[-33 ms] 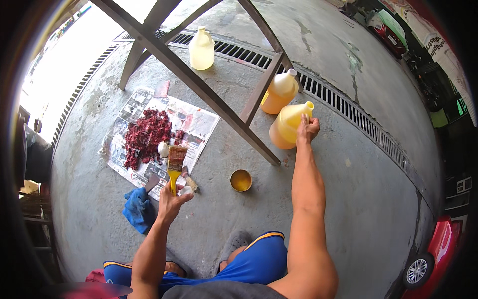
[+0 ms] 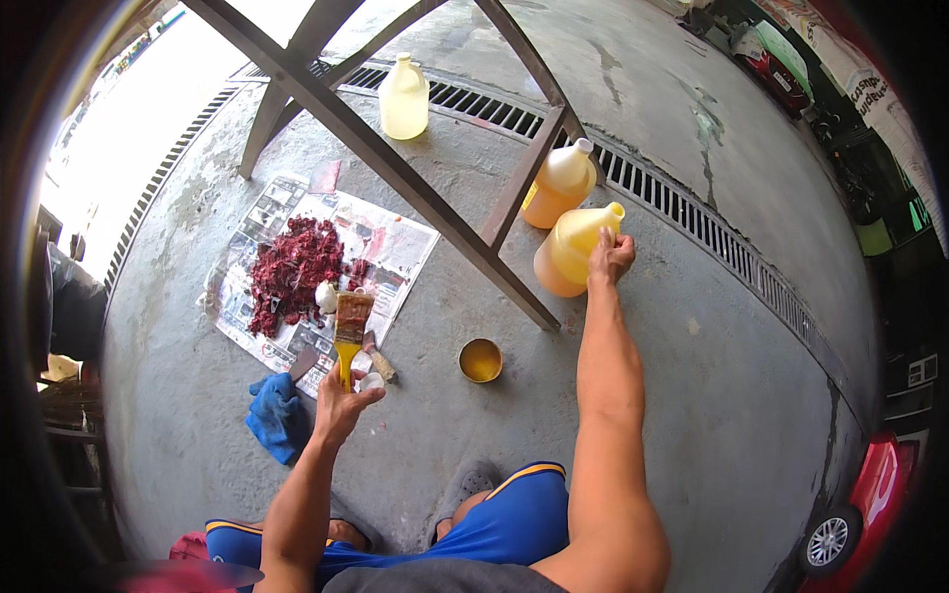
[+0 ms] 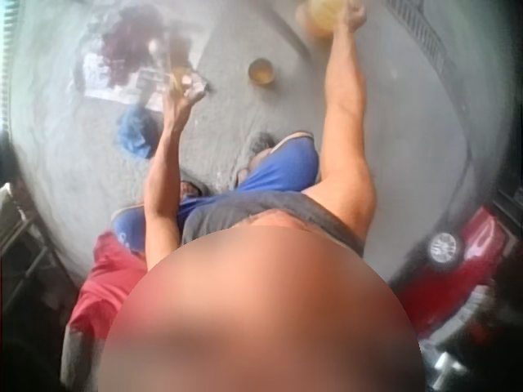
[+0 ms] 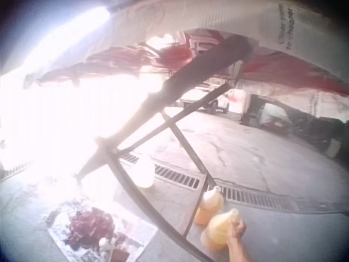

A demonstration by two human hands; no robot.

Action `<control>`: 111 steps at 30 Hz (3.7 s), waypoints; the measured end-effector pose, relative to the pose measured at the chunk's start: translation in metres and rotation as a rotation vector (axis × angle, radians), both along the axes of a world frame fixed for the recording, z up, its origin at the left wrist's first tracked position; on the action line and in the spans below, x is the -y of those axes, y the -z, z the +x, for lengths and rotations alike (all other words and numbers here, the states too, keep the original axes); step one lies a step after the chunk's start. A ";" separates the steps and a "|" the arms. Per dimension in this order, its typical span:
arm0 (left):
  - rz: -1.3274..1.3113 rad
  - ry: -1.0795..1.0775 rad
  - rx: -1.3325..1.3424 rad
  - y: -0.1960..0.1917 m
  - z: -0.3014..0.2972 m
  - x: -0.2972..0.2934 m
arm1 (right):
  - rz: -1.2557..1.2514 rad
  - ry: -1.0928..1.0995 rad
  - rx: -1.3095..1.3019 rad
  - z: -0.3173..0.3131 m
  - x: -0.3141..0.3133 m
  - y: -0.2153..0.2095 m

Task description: The person scrapes a red car part with a scraper, then pours liquid from a yellow jug into a small can and applies it with a brush. The person continues to paint the car part with the brush, covering more area.

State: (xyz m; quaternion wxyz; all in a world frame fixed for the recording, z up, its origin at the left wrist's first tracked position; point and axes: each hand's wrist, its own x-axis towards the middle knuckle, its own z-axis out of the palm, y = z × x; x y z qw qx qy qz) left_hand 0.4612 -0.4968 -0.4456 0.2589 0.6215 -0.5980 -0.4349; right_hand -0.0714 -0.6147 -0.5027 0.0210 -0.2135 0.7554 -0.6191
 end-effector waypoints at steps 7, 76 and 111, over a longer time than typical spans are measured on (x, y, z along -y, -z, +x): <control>0.067 -0.030 -0.042 -0.009 -0.006 -0.003 | -0.080 0.077 -0.010 0.034 0.016 0.038; 0.082 -0.154 -0.459 0.033 -0.059 -0.023 | 0.941 -0.640 -0.591 0.044 0.006 -0.132; 0.275 0.284 -0.685 0.074 -0.142 -0.062 | 0.334 -1.264 1.125 0.224 -0.220 -0.017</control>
